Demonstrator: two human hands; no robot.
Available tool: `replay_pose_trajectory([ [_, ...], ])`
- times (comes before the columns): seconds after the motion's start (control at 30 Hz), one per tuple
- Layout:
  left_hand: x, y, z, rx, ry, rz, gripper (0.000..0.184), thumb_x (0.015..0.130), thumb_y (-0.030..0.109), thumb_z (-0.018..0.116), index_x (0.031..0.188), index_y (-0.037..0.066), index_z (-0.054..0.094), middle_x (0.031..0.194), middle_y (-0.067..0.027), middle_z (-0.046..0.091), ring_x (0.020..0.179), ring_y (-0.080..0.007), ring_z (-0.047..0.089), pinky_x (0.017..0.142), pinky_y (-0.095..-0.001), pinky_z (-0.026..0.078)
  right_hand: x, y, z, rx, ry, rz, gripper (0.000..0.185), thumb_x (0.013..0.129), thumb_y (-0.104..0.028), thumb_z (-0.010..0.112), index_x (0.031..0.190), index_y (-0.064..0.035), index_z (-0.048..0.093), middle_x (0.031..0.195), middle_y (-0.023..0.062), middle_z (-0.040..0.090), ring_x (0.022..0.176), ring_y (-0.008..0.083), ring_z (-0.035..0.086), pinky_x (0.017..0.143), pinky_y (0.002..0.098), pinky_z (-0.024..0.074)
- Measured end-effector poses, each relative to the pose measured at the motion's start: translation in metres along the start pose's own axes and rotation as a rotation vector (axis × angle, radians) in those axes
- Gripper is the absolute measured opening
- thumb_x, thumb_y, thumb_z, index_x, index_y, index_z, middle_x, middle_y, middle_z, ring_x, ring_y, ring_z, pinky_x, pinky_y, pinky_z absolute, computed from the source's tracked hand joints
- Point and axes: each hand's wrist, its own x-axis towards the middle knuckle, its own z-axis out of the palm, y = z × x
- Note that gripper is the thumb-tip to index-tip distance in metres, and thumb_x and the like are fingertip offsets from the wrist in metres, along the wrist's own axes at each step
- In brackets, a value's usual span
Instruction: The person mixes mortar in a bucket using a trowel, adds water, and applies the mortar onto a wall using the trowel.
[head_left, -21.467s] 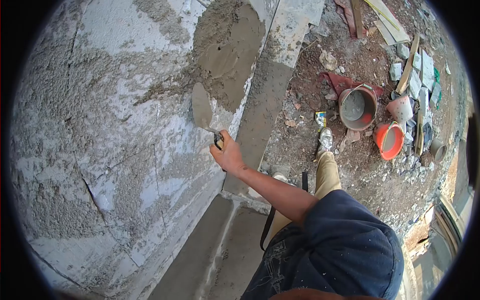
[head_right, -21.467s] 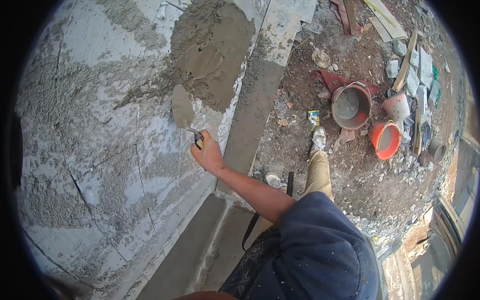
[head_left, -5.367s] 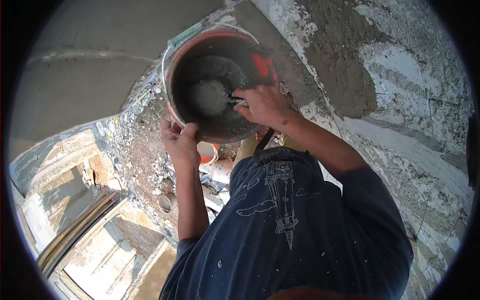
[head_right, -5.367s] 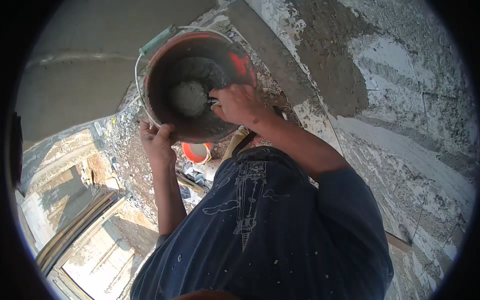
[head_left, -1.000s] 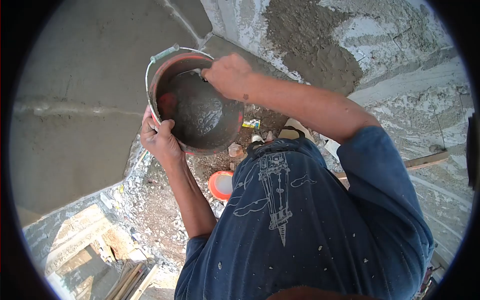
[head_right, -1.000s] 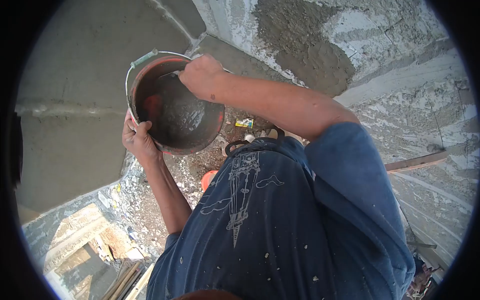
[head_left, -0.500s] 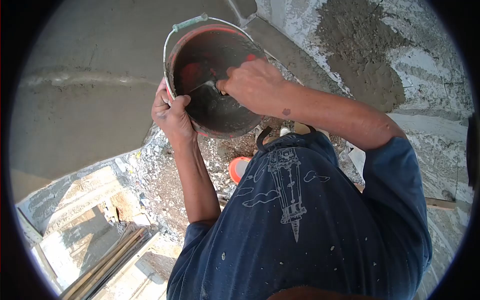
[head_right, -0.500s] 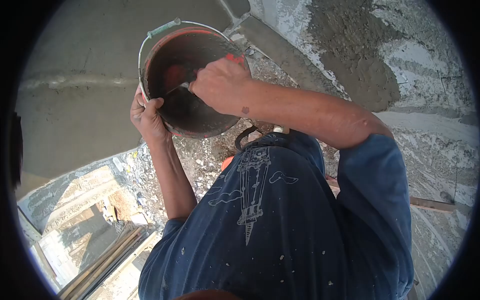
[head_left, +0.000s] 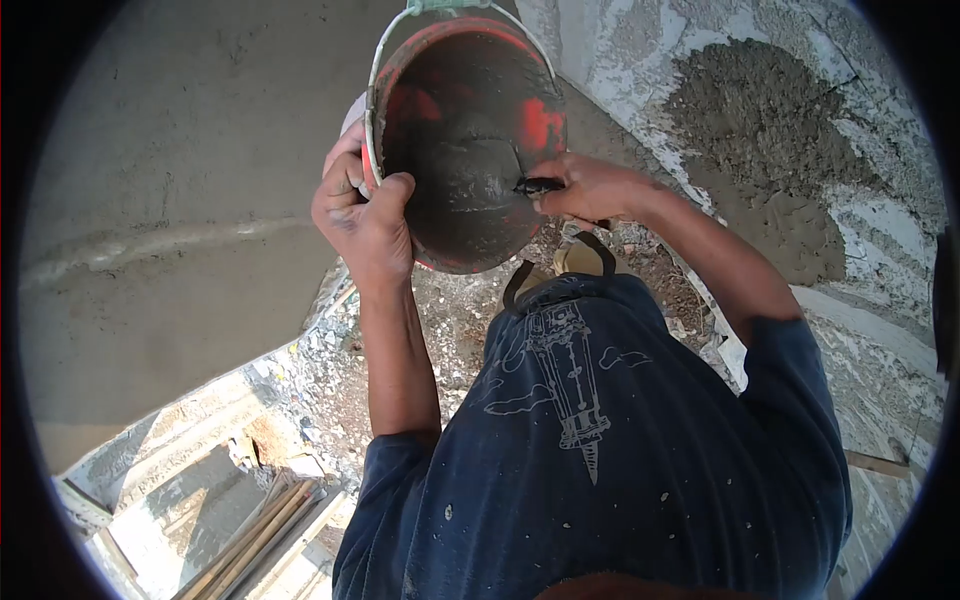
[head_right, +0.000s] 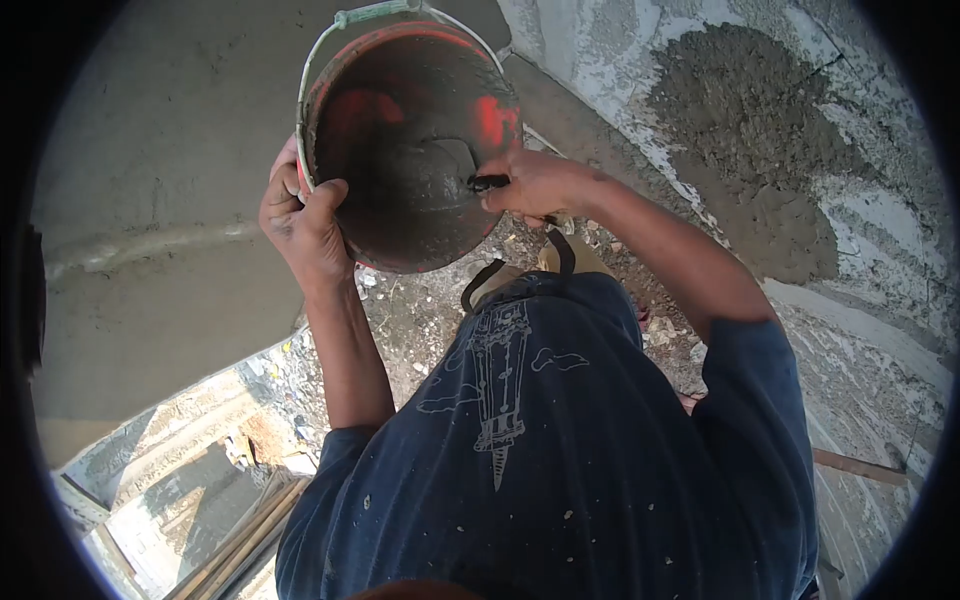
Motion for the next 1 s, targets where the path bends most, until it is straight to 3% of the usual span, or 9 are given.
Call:
replay_pose_trajectory([
  [0.1, 0.034, -0.020, -0.012, -0.040, -0.022, -0.082, 0.022, 0.066, -0.009, 0.059, 0.063, 0.005, 0.043, 0.129, -0.0231, 0.062, 0.108, -0.0212, 0.060, 0.101, -0.0337, 0.041, 0.015, -0.020, 0.008, 0.144, 0.077, -0.156, 0.062, 0.088, -0.021, 0.071, 0.145, -0.0072, 0.052, 0.088, 0.0170, 0.073, 0.086, 0.0302, 0.073, 0.075, 0.0437, 0.0565],
  [0.2, 0.074, -0.028, -0.016, -0.167, -0.033, -0.145, 0.022, 0.066, -0.009, 0.059, 0.063, 0.005, 0.042, 0.132, -0.0218, 0.061, 0.108, -0.0205, 0.060, 0.100, -0.0336, 0.043, 0.006, -0.041, -0.022, -0.496, 0.404, -0.483, 0.056, 0.085, -0.017, 0.072, 0.138, -0.0053, 0.058, 0.092, 0.0191, 0.072, 0.086, 0.0300, 0.073, 0.072, 0.0425, 0.0578],
  [0.4, 0.132, -0.058, 0.007, -0.165, -0.315, -0.039, 0.021, 0.066, -0.008, 0.060, 0.062, 0.005, 0.044, 0.130, -0.0244, 0.062, 0.108, -0.0207, 0.062, 0.099, -0.0336, 0.044, 0.053, -0.100, -0.013, -0.792, 0.960, -0.184, 0.034, 0.083, -0.009, 0.067, 0.117, -0.0118, 0.071, 0.098, 0.0150, 0.073, 0.092, 0.0281, 0.074, 0.074, 0.0408, 0.0594],
  [0.53, 0.171, -0.086, 0.002, -0.298, -0.384, -0.027, 0.018, 0.066, -0.005, 0.061, 0.061, 0.004, 0.046, 0.128, -0.0283, 0.062, 0.106, -0.0199, 0.062, 0.095, -0.0329, 0.045, 0.040, -0.110, -0.027, -0.825, 0.874, -0.015, 0.035, 0.085, -0.009, 0.064, 0.120, -0.0140, 0.069, 0.095, 0.0152, 0.074, 0.089, 0.0293, 0.075, 0.075, 0.0410, 0.0600],
  [0.67, 0.207, -0.087, -0.001, -0.337, -0.431, 0.010, 0.016, 0.065, -0.005, 0.060, 0.061, 0.004, 0.048, 0.127, -0.0283, 0.063, 0.107, -0.0213, 0.062, 0.096, -0.0358, 0.045, 0.079, -0.096, -0.025, -0.628, 0.903, 0.203, 0.040, 0.088, -0.012, 0.063, 0.128, -0.0161, 0.066, 0.096, 0.0163, 0.075, 0.090, 0.0329, 0.074, 0.080, 0.0449, 0.0593],
  [0.77, 0.226, -0.098, -0.004, -0.351, -0.512, 0.010, 0.013, 0.065, -0.005, 0.061, 0.062, 0.003, 0.051, 0.127, -0.0281, 0.063, 0.107, -0.0215, 0.062, 0.095, -0.0362, 0.045, 0.060, -0.101, -0.005, -0.483, 1.020, 0.065, 0.041, 0.089, -0.017, 0.063, 0.129, -0.0161, 0.065, 0.101, 0.0158, 0.075, 0.096, 0.0337, 0.073, 0.086, 0.0469, 0.0578],
  [0.87, 0.237, -0.104, 0.001, -0.411, -0.606, 0.016, 0.011, 0.065, -0.005, 0.061, 0.063, 0.002, 0.053, 0.128, -0.0281, 0.062, 0.108, -0.0213, 0.062, 0.095, -0.0362, 0.046, 0.057, -0.110, -0.004, -0.289, 1.005, 0.296, 0.044, 0.087, -0.022, 0.066, 0.130, -0.0145, 0.064, 0.106, 0.0146, 0.074, 0.102, 0.0329, 0.071, 0.090, 0.0473, 0.0561],
  [0.9, 0.240, -0.104, 0.004, -0.439, -0.640, 0.004, 0.011, 0.065, -0.005, 0.061, 0.063, 0.002, 0.053, 0.128, -0.0283, 0.062, 0.108, -0.0213, 0.062, 0.095, -0.0363, 0.046, 0.069, -0.095, -0.004, -0.277, 0.958, 0.249, 0.045, 0.087, -0.023, 0.066, 0.131, -0.0136, 0.063, 0.105, 0.0153, 0.074, 0.102, 0.0352, 0.070, 0.090, 0.0472, 0.0554],
  [1.0, 0.242, -0.106, 0.018, -0.471, -0.714, 0.006, 0.012, 0.065, -0.005, 0.061, 0.064, 0.002, 0.052, 0.129, -0.0287, 0.061, 0.108, -0.0213, 0.062, 0.096, -0.0368, 0.046, 0.140, -0.064, 0.013, -0.126, 0.992, -0.128, 0.044, 0.088, -0.024, 0.069, 0.128, -0.0075, 0.064, 0.089, 0.0122, 0.073, 0.076, 0.0291, 0.072, 0.071, 0.0422, 0.0561],
])
